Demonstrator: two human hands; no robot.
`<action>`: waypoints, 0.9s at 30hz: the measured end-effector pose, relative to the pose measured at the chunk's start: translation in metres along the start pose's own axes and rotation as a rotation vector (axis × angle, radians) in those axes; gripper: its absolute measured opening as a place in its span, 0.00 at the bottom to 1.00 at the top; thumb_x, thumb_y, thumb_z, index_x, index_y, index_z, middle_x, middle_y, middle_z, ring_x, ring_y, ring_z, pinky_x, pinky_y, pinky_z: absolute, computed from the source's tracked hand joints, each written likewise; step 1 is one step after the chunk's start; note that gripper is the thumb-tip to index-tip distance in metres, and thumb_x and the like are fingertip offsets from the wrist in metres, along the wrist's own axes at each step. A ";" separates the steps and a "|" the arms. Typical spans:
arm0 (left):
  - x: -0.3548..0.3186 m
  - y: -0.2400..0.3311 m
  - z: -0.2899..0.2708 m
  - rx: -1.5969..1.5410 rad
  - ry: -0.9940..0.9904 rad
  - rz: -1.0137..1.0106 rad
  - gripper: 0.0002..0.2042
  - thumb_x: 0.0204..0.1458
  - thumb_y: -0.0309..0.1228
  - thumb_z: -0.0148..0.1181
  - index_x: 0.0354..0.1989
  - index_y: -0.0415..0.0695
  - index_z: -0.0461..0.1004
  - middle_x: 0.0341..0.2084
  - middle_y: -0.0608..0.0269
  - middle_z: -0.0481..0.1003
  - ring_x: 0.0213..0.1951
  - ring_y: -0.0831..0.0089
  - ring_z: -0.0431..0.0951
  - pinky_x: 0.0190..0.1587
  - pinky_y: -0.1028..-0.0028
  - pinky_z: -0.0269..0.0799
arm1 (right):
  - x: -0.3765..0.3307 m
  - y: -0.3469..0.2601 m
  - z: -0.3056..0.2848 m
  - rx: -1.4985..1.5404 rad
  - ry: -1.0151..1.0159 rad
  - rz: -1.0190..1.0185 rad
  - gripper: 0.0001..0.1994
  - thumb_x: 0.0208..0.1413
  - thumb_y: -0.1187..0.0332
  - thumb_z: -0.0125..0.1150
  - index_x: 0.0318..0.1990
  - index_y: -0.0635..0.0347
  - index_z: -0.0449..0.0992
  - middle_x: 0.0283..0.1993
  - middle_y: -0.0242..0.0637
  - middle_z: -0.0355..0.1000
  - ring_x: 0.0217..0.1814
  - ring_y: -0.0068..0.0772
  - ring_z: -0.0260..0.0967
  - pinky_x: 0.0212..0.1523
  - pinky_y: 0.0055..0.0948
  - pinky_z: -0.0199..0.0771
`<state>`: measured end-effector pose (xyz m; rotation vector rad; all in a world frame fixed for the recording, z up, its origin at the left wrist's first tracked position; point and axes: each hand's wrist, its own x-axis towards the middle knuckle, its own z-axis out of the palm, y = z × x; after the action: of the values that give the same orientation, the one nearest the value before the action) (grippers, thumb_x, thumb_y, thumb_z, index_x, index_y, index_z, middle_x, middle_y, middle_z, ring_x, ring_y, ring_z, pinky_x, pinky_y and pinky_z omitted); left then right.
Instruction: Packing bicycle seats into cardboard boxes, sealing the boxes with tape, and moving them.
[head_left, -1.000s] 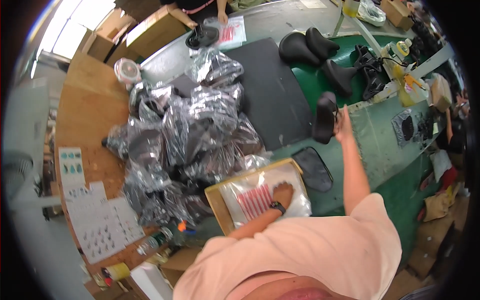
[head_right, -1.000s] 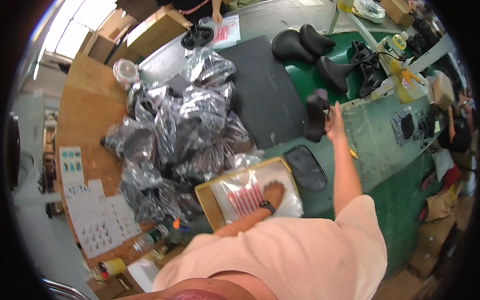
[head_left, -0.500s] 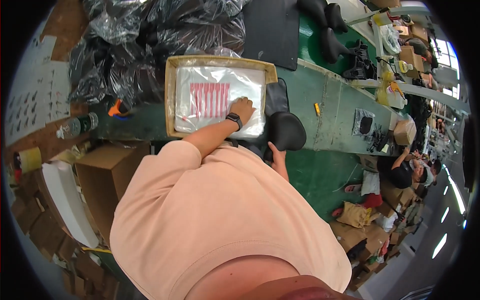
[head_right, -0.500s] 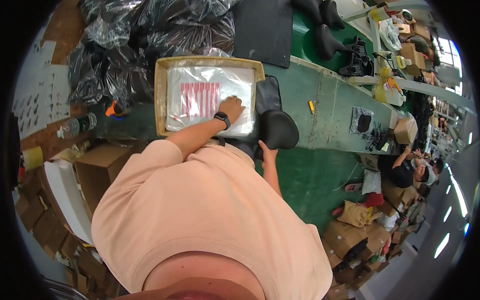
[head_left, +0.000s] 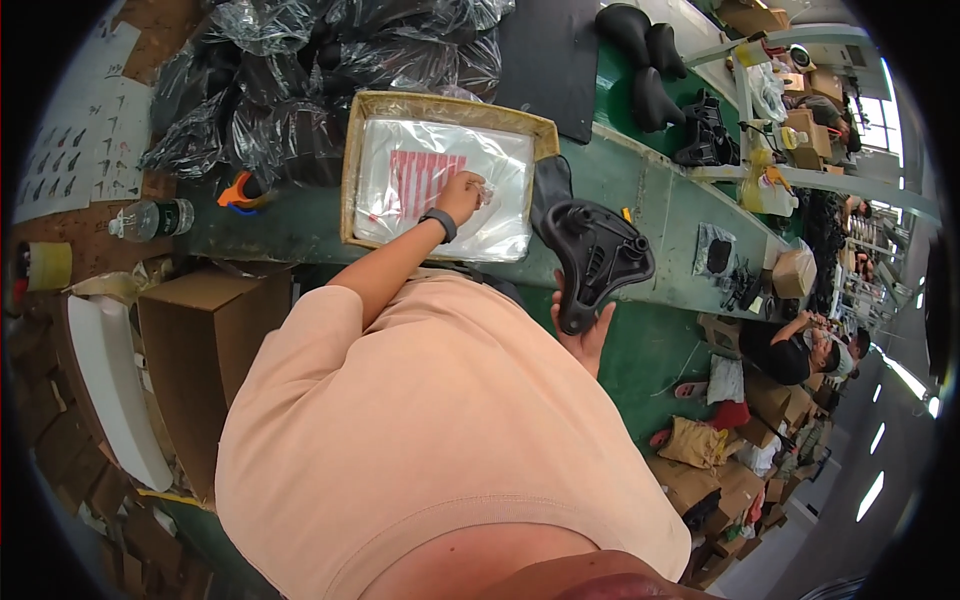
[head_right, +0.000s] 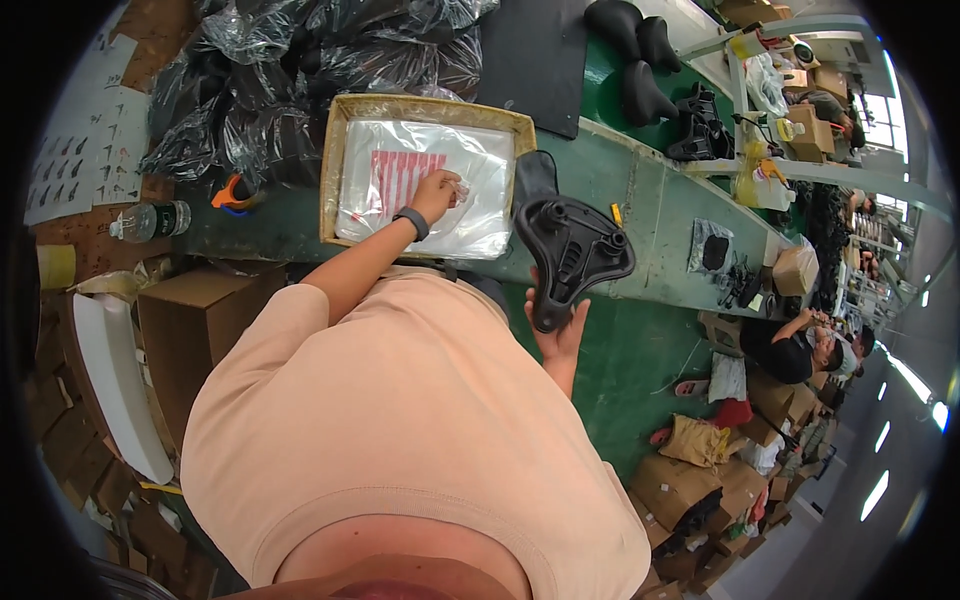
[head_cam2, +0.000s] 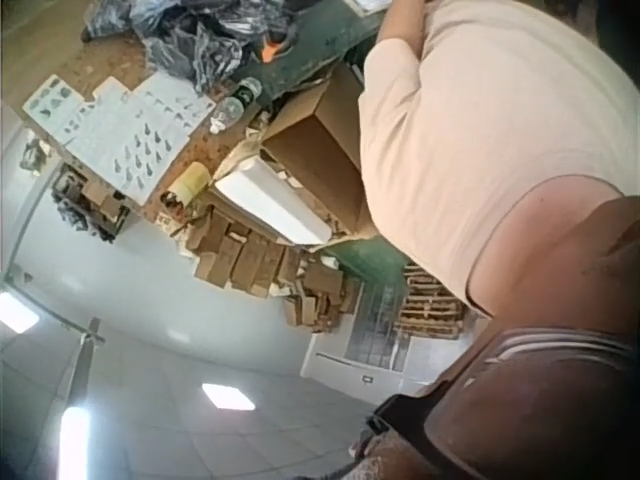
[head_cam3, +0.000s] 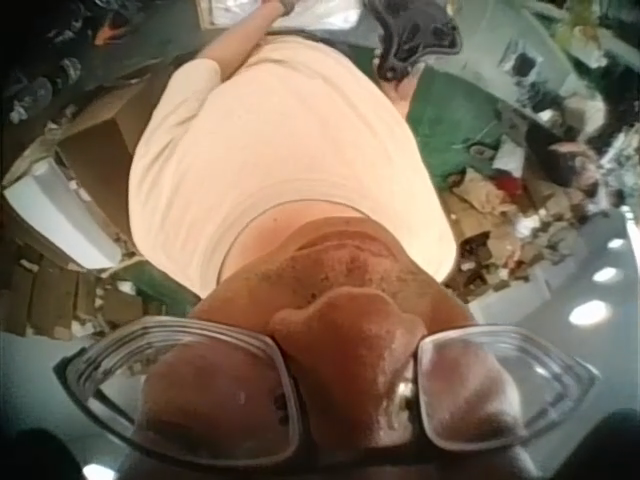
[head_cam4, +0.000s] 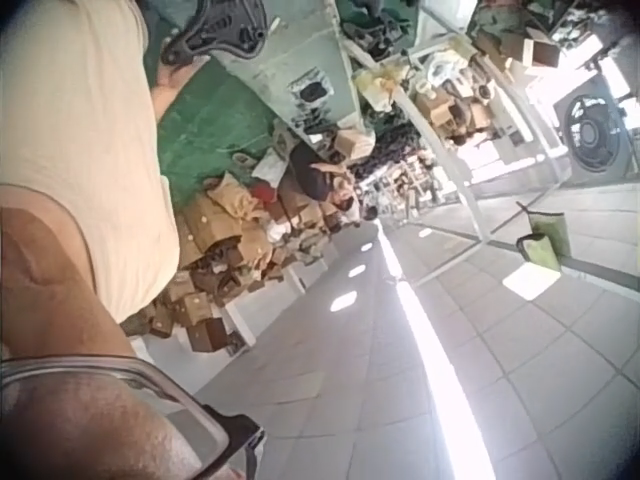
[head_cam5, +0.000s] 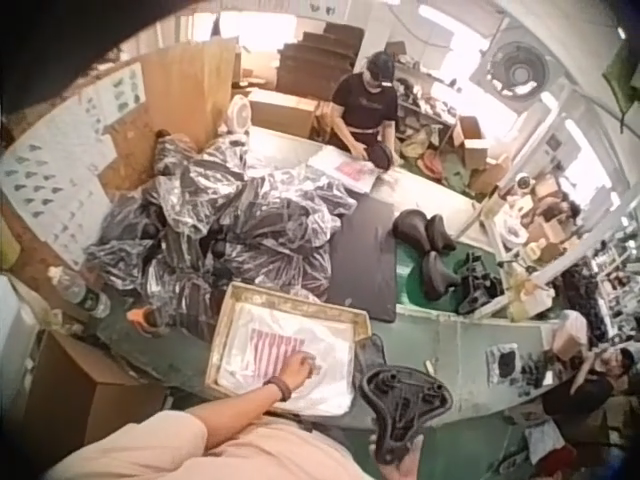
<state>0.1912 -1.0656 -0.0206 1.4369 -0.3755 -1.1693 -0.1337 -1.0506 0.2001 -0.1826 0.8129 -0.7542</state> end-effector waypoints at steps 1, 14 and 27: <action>-0.012 0.027 -0.003 0.006 -0.014 0.009 0.10 0.71 0.29 0.54 0.47 0.38 0.82 0.36 0.55 0.86 0.36 0.69 0.86 0.41 0.70 0.82 | 0.014 0.005 -0.002 0.008 -0.004 -0.015 0.39 0.72 0.44 0.62 0.80 0.60 0.61 0.75 0.55 0.68 0.46 0.40 0.80 0.42 0.37 0.83; -0.149 0.149 -0.101 0.037 -0.114 0.199 0.09 0.70 0.25 0.55 0.48 0.36 0.81 0.45 0.57 0.86 0.48 0.64 0.86 0.56 0.64 0.81 | 0.157 0.092 0.124 -0.308 -0.571 0.592 0.30 0.64 0.64 0.62 0.70 0.74 0.71 0.65 0.61 0.74 0.63 0.53 0.74 0.56 0.44 0.85; -0.180 0.206 -0.234 -1.071 -0.124 0.498 0.11 0.72 0.38 0.60 0.44 0.43 0.80 0.37 0.66 0.80 0.37 0.79 0.75 0.42 0.71 0.72 | 0.077 0.087 0.200 -0.290 -0.745 0.188 0.42 0.53 0.63 0.75 0.76 0.62 0.65 0.76 0.42 0.67 0.57 0.43 0.72 0.52 0.39 0.76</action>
<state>0.3795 -0.8468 0.1946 0.3056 -0.1224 -0.8169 0.0898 -1.0645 0.2555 -0.5981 0.2153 -0.3368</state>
